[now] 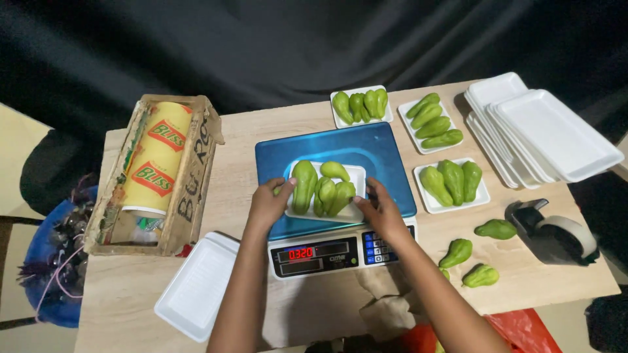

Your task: The person wipes chayote vegetables with a cloth and places them onto white foam trays on a table, occasionally using a digital scale to weigh them.

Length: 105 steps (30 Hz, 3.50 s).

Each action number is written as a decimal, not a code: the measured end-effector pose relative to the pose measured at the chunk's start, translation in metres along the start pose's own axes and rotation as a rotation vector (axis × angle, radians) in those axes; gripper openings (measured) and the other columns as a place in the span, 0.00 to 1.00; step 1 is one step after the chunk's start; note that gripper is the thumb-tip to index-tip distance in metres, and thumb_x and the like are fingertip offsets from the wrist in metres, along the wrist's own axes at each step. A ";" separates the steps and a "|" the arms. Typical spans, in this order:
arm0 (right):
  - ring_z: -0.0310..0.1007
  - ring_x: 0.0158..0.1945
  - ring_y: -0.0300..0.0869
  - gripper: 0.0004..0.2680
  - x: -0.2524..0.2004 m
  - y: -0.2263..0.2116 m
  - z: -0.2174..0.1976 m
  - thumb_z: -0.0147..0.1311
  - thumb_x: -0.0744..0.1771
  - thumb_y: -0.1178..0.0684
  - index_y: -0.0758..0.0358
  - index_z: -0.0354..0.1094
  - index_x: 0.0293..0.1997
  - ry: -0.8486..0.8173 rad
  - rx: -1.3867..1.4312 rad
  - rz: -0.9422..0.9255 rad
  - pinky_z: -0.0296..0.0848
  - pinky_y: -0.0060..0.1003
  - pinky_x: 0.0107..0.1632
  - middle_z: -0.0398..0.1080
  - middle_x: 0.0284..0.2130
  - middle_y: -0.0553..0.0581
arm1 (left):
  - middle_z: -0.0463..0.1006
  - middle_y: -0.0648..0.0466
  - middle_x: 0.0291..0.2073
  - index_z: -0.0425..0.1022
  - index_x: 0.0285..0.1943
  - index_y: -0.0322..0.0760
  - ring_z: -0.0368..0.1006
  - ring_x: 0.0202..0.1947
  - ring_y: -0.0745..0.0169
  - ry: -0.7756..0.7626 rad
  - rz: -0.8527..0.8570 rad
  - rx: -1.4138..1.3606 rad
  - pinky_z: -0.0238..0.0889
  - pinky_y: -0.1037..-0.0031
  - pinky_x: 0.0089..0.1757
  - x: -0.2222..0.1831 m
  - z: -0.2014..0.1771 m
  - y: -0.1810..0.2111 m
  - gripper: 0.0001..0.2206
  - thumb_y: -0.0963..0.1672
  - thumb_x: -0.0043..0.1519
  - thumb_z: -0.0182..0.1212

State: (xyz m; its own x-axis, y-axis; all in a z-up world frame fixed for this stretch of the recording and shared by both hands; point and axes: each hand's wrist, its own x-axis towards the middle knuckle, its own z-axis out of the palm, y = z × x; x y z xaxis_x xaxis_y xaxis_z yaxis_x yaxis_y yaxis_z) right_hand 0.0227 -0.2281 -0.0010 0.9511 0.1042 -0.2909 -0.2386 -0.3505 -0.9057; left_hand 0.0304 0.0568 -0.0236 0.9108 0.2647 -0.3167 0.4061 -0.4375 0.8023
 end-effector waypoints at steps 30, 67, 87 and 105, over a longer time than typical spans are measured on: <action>0.70 0.63 0.57 0.23 0.355 -0.070 0.063 0.61 0.66 0.42 0.58 0.65 0.67 0.000 -0.165 -0.161 0.71 0.54 0.61 0.71 0.57 0.67 | 0.82 0.48 0.23 0.82 0.46 0.31 0.82 0.41 0.48 0.238 -0.002 -0.031 0.71 0.58 0.46 0.272 -0.028 0.009 0.23 0.54 0.65 0.53; 0.72 0.18 0.34 0.10 -0.079 0.106 -0.017 0.52 0.68 0.51 0.64 0.79 0.45 0.126 0.221 -0.085 0.71 0.28 0.27 0.77 0.21 0.51 | 0.78 0.54 0.26 0.83 0.51 0.39 0.66 0.23 0.71 -0.262 0.008 -0.694 0.56 0.79 0.24 -0.026 0.079 0.021 0.19 0.53 0.67 0.53; 0.64 0.29 0.35 0.13 -0.060 0.141 -0.255 0.47 0.73 0.52 0.58 0.66 0.28 0.923 0.042 -0.334 0.64 0.32 0.35 0.68 0.22 0.51 | 0.74 0.51 0.23 0.80 0.46 0.32 0.63 0.16 0.67 -0.794 -0.139 -0.529 0.56 0.77 0.22 -0.198 0.226 -0.006 0.08 0.43 0.66 0.60; 0.53 0.26 0.32 0.03 -0.041 0.039 0.114 0.57 0.66 0.50 0.53 0.72 0.39 -0.265 0.067 -0.458 0.58 0.30 0.32 0.57 0.20 0.40 | 0.72 0.50 0.19 0.79 0.35 0.33 0.61 0.17 0.68 0.116 -0.118 -0.732 0.53 0.79 0.24 -0.200 0.060 -0.096 0.12 0.34 0.55 0.48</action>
State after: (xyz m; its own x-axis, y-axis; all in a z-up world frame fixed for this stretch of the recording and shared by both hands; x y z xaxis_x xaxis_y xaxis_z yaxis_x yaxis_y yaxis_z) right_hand -0.0477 -0.1401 -0.0593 0.8808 0.4669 0.0788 0.1693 -0.1551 -0.9733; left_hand -0.1862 -0.0056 -0.0673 0.8343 0.3812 -0.3984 0.3104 0.2724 0.9107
